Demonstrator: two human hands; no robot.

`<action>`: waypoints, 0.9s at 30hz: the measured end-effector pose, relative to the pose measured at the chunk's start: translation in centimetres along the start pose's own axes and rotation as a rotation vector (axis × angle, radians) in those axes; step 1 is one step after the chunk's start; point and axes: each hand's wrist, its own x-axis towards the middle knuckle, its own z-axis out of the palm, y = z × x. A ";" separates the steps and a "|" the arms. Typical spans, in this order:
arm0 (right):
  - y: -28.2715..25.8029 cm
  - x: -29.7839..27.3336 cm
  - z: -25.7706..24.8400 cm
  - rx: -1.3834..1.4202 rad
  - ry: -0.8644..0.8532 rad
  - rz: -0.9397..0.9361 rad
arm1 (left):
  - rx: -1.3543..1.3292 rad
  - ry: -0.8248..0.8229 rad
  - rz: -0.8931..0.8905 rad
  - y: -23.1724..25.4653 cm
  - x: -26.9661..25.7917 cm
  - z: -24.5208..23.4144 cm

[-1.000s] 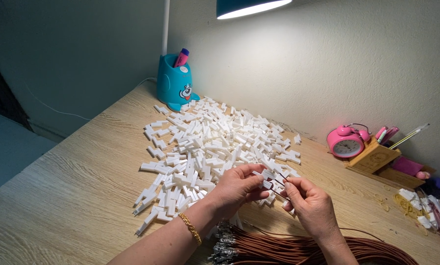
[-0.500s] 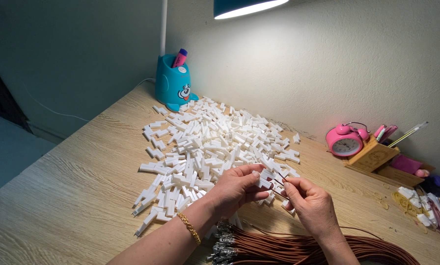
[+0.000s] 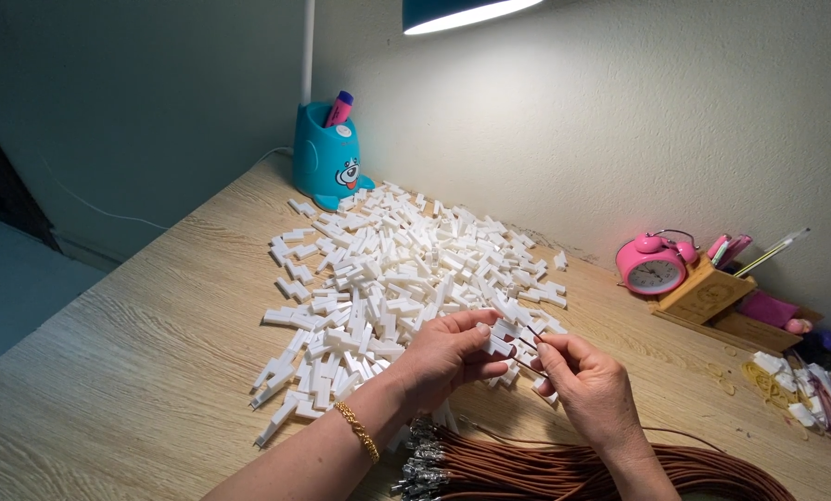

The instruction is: Assembling small white plastic connectors onto the ends of brown cords on a desk.

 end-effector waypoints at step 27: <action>0.6 0.8 -1.3 -0.113 0.042 -0.014 | 0.053 0.040 -0.012 0.2 -0.5 2.3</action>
